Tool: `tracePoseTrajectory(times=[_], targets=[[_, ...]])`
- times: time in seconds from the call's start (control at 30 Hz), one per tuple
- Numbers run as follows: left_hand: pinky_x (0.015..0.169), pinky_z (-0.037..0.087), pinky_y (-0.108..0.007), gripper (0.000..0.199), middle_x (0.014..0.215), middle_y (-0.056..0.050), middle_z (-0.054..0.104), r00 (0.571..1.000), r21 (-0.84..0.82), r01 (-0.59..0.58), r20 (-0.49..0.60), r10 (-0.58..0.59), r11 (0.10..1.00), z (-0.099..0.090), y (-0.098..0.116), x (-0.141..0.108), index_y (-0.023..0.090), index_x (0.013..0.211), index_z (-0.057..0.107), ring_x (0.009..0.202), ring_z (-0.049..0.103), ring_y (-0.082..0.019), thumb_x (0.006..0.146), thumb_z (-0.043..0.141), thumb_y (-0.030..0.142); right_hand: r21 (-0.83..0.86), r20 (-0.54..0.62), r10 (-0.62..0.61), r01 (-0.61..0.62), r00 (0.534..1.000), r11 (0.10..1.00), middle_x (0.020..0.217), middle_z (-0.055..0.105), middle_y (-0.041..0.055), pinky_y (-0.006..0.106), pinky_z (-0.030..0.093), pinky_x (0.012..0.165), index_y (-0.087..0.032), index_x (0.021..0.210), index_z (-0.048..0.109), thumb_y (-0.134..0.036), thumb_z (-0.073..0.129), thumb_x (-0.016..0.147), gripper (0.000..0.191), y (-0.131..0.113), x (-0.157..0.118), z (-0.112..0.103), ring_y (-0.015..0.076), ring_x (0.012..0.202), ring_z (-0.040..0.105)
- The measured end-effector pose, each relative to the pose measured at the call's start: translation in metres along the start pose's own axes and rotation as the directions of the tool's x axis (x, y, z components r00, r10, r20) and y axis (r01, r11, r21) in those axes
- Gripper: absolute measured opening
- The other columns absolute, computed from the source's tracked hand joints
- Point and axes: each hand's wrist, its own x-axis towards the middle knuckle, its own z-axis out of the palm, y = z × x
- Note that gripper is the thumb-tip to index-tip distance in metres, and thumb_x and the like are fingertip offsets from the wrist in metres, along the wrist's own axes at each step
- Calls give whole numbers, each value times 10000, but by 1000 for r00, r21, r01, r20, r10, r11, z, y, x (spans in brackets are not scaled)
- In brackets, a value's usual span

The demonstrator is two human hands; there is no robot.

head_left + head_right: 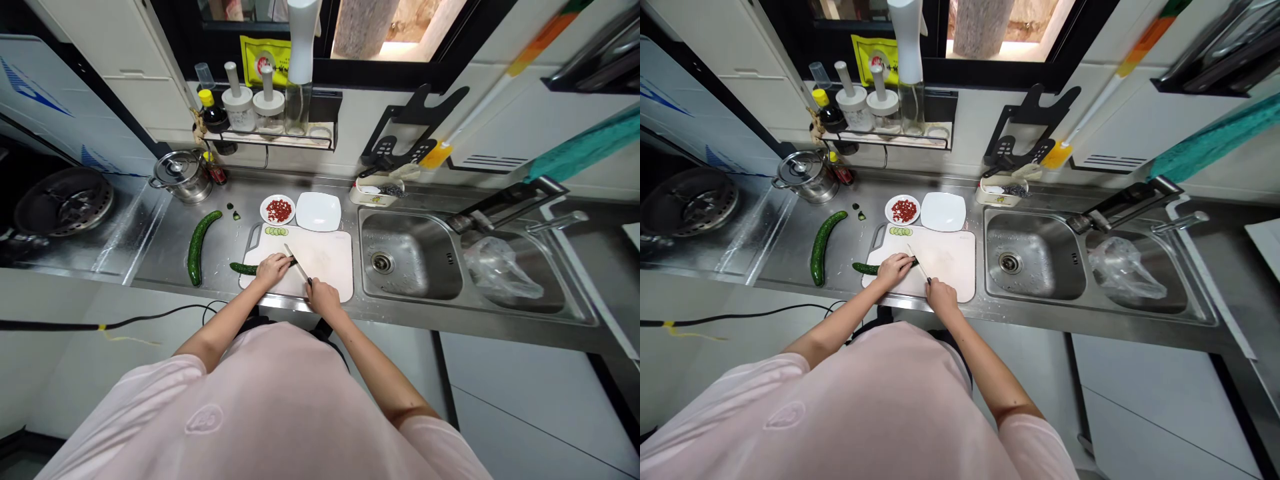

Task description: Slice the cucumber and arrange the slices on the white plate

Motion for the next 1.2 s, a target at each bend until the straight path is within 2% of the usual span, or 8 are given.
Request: tracePoseTrajectory(times=[0.27, 0.5, 0.7, 1.2], targets=[[823, 451, -264, 274, 994, -38, 624, 1000, -4, 3, 5, -3, 1000, -3, 1, 0, 274, 1107, 644, 934, 561, -141, 915, 451, 308, 6, 26, 10, -11, 1000, 1000, 981, 665, 139, 294, 410, 788, -147, 1082, 522, -397, 291, 972, 358, -6, 3, -7, 217, 941, 635], [817, 448, -270, 278, 978, -43, 626, 1000, 6, 9, -8, -8, 1000, -3, 2, 1, 265, 1097, 651, 918, 563, -146, 918, 444, 317, -12, 18, 21, -20, 1000, 1000, 924, 674, 125, 300, 412, 764, -149, 1048, 538, -391, 310, 962, 343, 5, -12, 1, 229, 900, 644], [812, 449, -269, 279, 1002, -39, 630, 1000, 7, 18, 12, -18, 1000, -2, 1, 1, 267, 1096, 650, 932, 561, -148, 918, 443, 321, -13, 58, 52, -51, 997, 999, 939, 672, 131, 302, 410, 766, -154, 1055, 534, -406, 316, 962, 347, 7, -17, 3, 228, 906, 644], [814, 451, -270, 279, 996, -41, 629, 1000, -1, 16, 9, -16, 1000, -2, 0, 2, 266, 1089, 655, 927, 565, -148, 916, 444, 326, 12, 22, 4, -4, 1000, 1000, 960, 671, 130, 293, 411, 777, -142, 1074, 540, -389, 304, 965, 358, 0, 0, 0, 223, 925, 637]])
